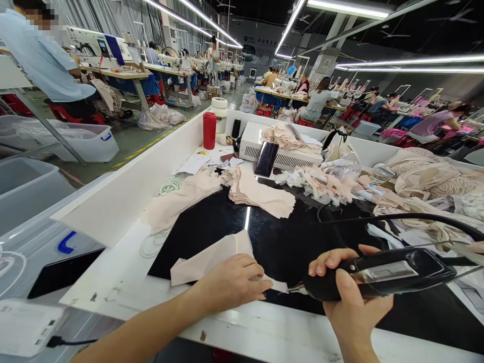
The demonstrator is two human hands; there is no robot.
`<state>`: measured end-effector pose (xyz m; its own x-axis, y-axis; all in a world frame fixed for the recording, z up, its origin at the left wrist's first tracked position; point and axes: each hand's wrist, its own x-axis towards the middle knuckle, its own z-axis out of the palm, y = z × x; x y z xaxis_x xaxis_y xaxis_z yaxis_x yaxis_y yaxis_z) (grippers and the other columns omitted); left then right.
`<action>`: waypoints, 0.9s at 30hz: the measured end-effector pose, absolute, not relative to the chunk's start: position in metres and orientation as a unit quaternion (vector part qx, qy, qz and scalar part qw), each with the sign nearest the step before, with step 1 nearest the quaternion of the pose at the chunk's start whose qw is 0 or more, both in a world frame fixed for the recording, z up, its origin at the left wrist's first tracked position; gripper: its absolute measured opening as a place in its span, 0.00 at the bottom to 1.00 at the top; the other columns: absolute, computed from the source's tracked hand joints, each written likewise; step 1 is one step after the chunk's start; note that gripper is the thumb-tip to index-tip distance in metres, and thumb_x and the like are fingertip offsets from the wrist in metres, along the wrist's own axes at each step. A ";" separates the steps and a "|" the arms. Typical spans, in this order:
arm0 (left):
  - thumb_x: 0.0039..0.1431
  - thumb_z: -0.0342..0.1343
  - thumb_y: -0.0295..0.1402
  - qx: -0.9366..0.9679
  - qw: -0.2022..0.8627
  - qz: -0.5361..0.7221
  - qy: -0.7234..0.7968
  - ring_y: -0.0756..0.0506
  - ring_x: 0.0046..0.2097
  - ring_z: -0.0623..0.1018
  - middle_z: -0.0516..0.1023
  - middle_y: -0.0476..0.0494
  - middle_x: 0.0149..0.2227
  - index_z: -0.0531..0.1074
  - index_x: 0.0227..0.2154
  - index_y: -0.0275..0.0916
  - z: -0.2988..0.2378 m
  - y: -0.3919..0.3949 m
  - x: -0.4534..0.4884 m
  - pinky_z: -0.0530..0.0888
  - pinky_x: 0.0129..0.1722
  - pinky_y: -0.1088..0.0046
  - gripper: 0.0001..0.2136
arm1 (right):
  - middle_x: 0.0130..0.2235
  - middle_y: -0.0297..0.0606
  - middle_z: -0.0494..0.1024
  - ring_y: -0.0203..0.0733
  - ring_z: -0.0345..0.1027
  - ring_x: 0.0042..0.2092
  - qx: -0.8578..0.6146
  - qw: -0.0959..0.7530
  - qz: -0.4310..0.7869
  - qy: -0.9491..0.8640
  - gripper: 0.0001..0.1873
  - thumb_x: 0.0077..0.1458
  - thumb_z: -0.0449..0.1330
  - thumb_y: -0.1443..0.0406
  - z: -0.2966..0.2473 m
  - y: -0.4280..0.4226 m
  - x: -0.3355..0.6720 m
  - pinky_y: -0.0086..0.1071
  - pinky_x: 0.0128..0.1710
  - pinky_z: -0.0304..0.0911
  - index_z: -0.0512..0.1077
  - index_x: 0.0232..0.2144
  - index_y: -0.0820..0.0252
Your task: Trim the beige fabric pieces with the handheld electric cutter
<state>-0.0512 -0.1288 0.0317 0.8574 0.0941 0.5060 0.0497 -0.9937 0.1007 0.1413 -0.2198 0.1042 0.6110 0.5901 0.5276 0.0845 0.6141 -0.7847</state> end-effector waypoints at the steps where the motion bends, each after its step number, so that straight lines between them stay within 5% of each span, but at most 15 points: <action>1: 0.66 0.65 0.36 0.962 0.047 0.264 0.040 0.46 0.43 0.75 0.76 0.47 0.40 0.74 0.46 0.40 0.031 -0.129 -0.051 0.74 0.48 0.68 0.10 | 0.29 0.29 0.74 0.38 0.68 0.25 -0.410 0.798 0.159 -0.412 0.22 0.53 0.69 0.68 0.104 -0.220 0.142 0.35 0.22 0.72 0.69 0.48 0.50; 27: 0.63 0.68 0.36 0.959 0.057 0.275 0.048 0.44 0.44 0.73 0.75 0.47 0.41 0.76 0.45 0.41 0.031 -0.137 -0.046 0.74 0.51 0.67 0.11 | 0.31 0.28 0.74 0.37 0.69 0.27 -0.380 0.799 0.175 -0.432 0.20 0.57 0.66 0.69 0.104 -0.207 0.128 0.34 0.25 0.72 0.68 0.50 0.50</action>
